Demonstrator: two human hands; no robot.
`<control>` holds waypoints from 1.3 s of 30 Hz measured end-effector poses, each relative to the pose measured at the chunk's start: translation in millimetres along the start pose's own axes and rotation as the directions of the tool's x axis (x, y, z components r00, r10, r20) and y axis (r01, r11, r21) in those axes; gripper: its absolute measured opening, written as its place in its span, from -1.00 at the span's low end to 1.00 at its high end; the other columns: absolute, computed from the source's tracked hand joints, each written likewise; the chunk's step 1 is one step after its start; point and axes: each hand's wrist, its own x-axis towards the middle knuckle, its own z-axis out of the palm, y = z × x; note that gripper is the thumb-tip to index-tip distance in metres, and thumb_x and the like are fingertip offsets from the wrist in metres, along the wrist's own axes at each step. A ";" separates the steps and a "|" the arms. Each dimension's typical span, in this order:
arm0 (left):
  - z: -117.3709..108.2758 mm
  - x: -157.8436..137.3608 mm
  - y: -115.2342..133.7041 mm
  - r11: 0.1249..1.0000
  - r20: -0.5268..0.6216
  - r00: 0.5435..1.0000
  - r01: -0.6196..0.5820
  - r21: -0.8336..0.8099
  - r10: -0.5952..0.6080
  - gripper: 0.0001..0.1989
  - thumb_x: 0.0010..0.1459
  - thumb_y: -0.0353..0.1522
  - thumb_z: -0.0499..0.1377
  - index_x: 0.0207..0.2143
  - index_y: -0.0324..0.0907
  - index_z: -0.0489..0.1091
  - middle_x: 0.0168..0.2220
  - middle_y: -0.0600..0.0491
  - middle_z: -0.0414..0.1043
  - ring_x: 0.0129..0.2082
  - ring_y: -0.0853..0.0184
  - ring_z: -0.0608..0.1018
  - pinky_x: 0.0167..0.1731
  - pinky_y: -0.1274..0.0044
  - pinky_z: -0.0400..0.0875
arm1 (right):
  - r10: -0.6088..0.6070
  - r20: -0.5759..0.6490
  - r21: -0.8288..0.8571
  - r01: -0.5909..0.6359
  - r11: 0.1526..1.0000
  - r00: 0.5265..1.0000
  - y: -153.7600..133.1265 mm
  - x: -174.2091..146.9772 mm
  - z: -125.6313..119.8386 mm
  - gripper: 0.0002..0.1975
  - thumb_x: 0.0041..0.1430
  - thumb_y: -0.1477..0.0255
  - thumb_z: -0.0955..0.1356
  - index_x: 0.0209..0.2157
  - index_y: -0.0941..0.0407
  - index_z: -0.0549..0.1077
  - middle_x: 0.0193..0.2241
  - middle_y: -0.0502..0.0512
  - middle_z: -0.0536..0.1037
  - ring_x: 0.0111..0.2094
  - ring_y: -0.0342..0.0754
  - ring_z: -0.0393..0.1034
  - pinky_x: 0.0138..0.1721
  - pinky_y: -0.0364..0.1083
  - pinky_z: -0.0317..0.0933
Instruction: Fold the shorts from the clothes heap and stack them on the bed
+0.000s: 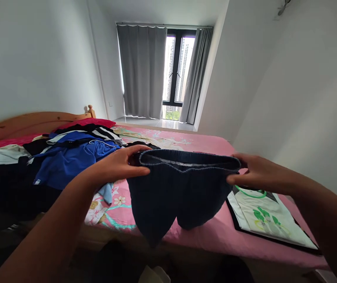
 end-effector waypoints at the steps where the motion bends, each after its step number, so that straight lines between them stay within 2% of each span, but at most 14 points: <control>1: -2.1 -3.4 -0.9 0.999 0.036 0.999 0.008 -0.041 -0.006 -0.45 -0.15 -0.24 0.33 -0.04 -0.17 0.41 -0.33 0.05 0.50 -0.35 0.25 0.52 -0.43 0.55 0.40 | -0.036 0.056 -0.061 0.039 0.997 0.998 0.2 -2.3 -0.3 -0.61 -0.12 0.12 0.46 -0.31 0.07 0.48 -0.42 -0.01 0.54 -0.44 -0.07 0.40 -0.51 -0.18 0.22; 3: -6.2 -8.5 -3.0 0.998 0.076 0.997 0.032 -0.061 -0.027 -0.55 -0.12 -0.24 0.31 -0.13 -0.20 0.46 -0.38 0.04 0.49 -0.40 0.27 0.51 -0.46 0.55 0.41 | -0.065 0.126 -0.187 0.088 0.978 0.990 -0.9 -6.7 -0.3 -0.66 0.02 0.08 0.37 -0.30 0.04 0.45 -0.40 -0.01 0.54 -0.42 -0.07 0.40 -0.48 -0.17 0.21; 8: -16.8 -18.8 -2.9 0.998 0.014 0.998 0.060 -0.007 -0.060 -0.72 -0.01 -0.17 0.25 -0.34 -0.20 0.50 -0.63 0.09 0.39 -0.64 0.36 0.43 -0.64 0.60 0.32 | -0.051 0.052 -0.272 0.063 0.960 0.997 -15.4 -22.5 -7.2 -0.55 0.17 -0.01 0.19 -0.48 0.05 0.39 -0.60 -0.01 0.46 -0.60 -0.13 0.31 -0.56 -0.15 0.14; 12: -19.2 -28.7 -5.7 0.978 0.098 0.978 0.190 -0.081 -0.182 -0.70 -0.01 -0.12 0.23 -0.41 -0.19 0.47 -0.77 0.14 0.27 -0.77 0.38 0.35 -0.74 0.59 0.26 | 0.048 0.094 -0.109 -0.037 0.993 0.994 -25.1 -35.1 -10.6 -0.51 0.18 -0.04 0.16 -0.52 0.07 0.35 -0.69 -0.01 0.40 -0.64 -0.14 0.29 -0.56 -0.15 0.18; 15: -11.4 -22.9 -22.8 0.970 0.223 0.949 0.238 -0.046 -0.222 -0.65 0.01 -0.08 0.20 -0.37 -0.20 0.45 -0.63 0.10 0.37 -0.70 0.38 0.39 -0.68 0.58 0.30 | 0.073 0.259 0.131 -0.110 0.985 0.963 -12.9 -28.4 6.1 -0.54 0.19 -0.02 0.16 -0.44 0.08 0.33 -0.67 -0.01 0.42 -0.60 -0.10 0.34 -0.53 -0.13 0.23; 17: -4.1 -7.8 -38.5 0.980 0.240 0.951 0.184 0.071 -0.196 -0.63 0.02 -0.07 0.17 -0.38 -0.22 0.44 -0.55 0.10 0.38 -0.60 0.36 0.44 -0.62 0.58 0.30 | 0.061 0.324 0.181 -0.125 0.975 0.944 3.4 -12.5 23.4 -0.59 0.20 0.02 0.17 -0.35 0.09 0.33 -0.56 0.00 0.49 -0.51 -0.08 0.40 -0.48 -0.13 0.24; 19: 0.7 14.7 -49.7 0.963 0.181 0.976 0.068 0.260 -0.118 -0.64 0.06 -0.08 0.12 -0.41 -0.21 0.44 -0.55 0.13 0.35 -0.54 0.36 0.44 -0.56 0.60 0.28 | 0.043 0.237 0.076 -0.063 0.995 0.970 20.1 9.9 37.6 -0.62 0.23 0.08 0.17 -0.33 0.11 0.34 -0.47 0.03 0.51 -0.43 -0.07 0.41 -0.42 -0.13 0.21; 21: 0.8 38.9 -49.9 0.879 0.044 0.998 -0.059 0.473 0.043 -0.64 0.12 -0.10 0.06 -0.40 -0.19 0.45 -0.53 0.13 0.37 -0.48 0.36 0.43 -0.47 0.59 0.26 | -0.022 0.024 -0.116 0.025 0.993 0.999 31.7 33.5 42.6 -0.64 0.25 0.13 0.16 -0.35 0.12 0.36 -0.43 0.06 0.50 -0.39 -0.07 0.38 -0.38 -0.13 0.14; 25: -6.2 69.3 -24.6 0.663 -0.224 0.912 -0.066 0.746 0.343 -0.61 0.20 -0.12 -0.01 -0.29 -0.18 0.49 -0.43 0.04 0.47 -0.38 0.29 0.47 -0.35 0.54 0.25 | -0.129 -0.361 -0.336 0.000 0.942 0.923 35.6 63.9 30.6 -0.58 0.28 0.13 0.12 -0.20 0.13 0.41 -0.41 0.14 0.48 -0.44 -0.05 0.29 -0.41 -0.11 0.01; 28: -1.6 68.6 -19.3 0.598 -0.282 0.868 -0.021 0.802 0.409 -0.62 0.22 -0.13 0.01 -0.21 -0.17 0.50 -0.33 -0.02 0.51 -0.28 0.22 0.51 -0.28 0.50 0.29 | -0.117 -0.455 -0.354 -0.059 0.933 0.883 39.7 66.4 31.6 -0.57 0.29 0.14 0.12 -0.06 0.09 0.40 -0.43 0.13 0.47 -0.44 -0.02 0.29 -0.40 -0.10 0.00; 30: 13.1 59.3 -37.5 0.622 -0.274 0.883 -0.025 0.782 0.380 -0.67 0.21 -0.18 0.05 -0.13 -0.14 0.48 -0.21 -0.02 0.52 -0.19 0.21 0.52 -0.20 0.49 0.31 | -0.087 -0.420 -0.358 -0.076 0.931 0.903 53.6 59.6 51.7 -0.62 0.26 0.21 0.17 -0.01 0.07 0.39 -0.37 0.13 0.49 -0.38 0.01 0.33 -0.37 -0.09 0.05; 32: 39.2 44.3 -73.3 0.677 -0.262 0.919 -0.008 0.735 0.294 -0.70 0.19 -0.27 0.08 -0.06 -0.14 0.44 -0.12 -0.03 0.50 -0.14 0.22 0.51 -0.13 0.48 0.33 | -0.041 -0.327 -0.359 -0.084 0.930 0.944 77.6 45.5 90.1 -0.65 0.23 0.30 0.21 0.01 0.06 0.38 -0.27 0.16 0.51 -0.31 0.04 0.38 -0.33 -0.07 0.12; 36: 118.1 -3.0 -169.5 0.762 -0.178 0.984 0.103 0.639 0.016 -0.66 0.15 -0.48 0.05 -0.03 -0.16 0.41 -0.08 -0.06 0.47 -0.09 0.26 0.49 -0.08 0.46 0.34 | 0.014 -0.131 -0.292 -0.053 0.955 0.991 140.8 -7.5 200.4 -0.64 0.16 0.48 0.19 -0.03 0.09 0.42 -0.23 0.18 0.51 -0.21 0.02 0.41 -0.20 -0.06 0.23; 39: 173.4 -48.3 -228.1 0.762 -0.096 0.978 0.204 0.614 -0.184 -0.61 0.10 -0.51 0.08 -0.01 -0.12 0.40 -0.07 -0.04 0.44 -0.05 0.25 0.47 -0.05 0.44 0.34 | 0.048 -0.056 -0.242 -0.060 0.968 0.997 180.0 -59.2 276.6 -0.60 0.05 0.56 0.20 -0.08 0.07 0.44 -0.25 0.13 0.54 -0.23 -0.01 0.44 -0.17 -0.05 0.28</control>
